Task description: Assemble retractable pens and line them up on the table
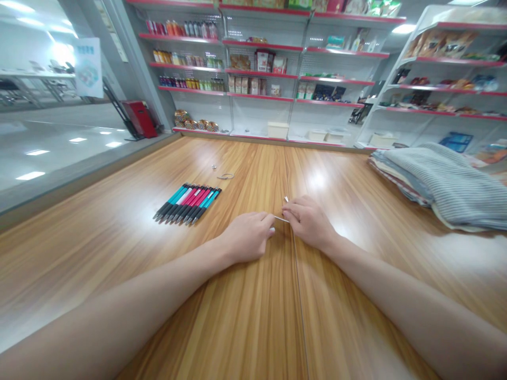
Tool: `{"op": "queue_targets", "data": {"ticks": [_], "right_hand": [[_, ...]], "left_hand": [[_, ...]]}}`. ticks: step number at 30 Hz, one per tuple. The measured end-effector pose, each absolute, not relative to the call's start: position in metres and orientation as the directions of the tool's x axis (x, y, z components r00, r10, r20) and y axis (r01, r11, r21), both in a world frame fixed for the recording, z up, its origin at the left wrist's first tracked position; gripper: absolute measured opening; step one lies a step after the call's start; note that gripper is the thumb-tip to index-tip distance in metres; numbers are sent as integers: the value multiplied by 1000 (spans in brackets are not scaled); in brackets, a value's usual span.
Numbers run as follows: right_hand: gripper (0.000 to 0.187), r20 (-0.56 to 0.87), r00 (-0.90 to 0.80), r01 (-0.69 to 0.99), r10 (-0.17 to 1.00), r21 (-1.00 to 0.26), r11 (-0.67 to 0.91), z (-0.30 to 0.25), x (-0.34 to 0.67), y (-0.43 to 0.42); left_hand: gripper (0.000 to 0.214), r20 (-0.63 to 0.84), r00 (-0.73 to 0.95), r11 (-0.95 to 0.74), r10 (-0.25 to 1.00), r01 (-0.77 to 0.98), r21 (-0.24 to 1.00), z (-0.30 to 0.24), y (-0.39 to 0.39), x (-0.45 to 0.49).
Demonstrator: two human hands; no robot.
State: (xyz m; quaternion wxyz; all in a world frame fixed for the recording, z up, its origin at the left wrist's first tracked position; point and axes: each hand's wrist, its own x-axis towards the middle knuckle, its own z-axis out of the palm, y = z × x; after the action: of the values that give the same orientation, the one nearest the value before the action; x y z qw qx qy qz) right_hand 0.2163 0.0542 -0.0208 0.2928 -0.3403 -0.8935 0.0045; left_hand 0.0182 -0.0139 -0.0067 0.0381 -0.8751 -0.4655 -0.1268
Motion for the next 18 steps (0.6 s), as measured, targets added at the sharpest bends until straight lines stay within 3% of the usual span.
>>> {"op": "queue_targets", "data": {"ticks": [7, 9, 11, 13, 15, 18], "right_hand": [[19, 471, -563, 664, 678, -230, 711, -23, 219, 57], [19, 468, -556, 671, 687, -236, 703, -23, 219, 57], [19, 467, -542, 683, 699, -241, 690, -23, 218, 57], [19, 466, -528, 697, 710, -240, 676, -23, 218, 56], [21, 469, -520, 707, 714, -234, 668, -23, 218, 55], [18, 476, -519, 698, 710, -245, 673, -24, 218, 55]], "left_hand": [[12, 287, 539, -594, 792, 788, 160, -9, -11, 16], [12, 311, 533, -609, 787, 750, 258, -9, -11, 16], [13, 382, 466, -601, 798, 657, 455, -9, -11, 16], [16, 444, 289, -529, 848, 422, 736, -9, -10, 18], [21, 388, 130, -397, 912, 45, 917, -10, -7, 19], [25, 270, 161, -203, 949, -342, 918, -11, -2, 21]]}}
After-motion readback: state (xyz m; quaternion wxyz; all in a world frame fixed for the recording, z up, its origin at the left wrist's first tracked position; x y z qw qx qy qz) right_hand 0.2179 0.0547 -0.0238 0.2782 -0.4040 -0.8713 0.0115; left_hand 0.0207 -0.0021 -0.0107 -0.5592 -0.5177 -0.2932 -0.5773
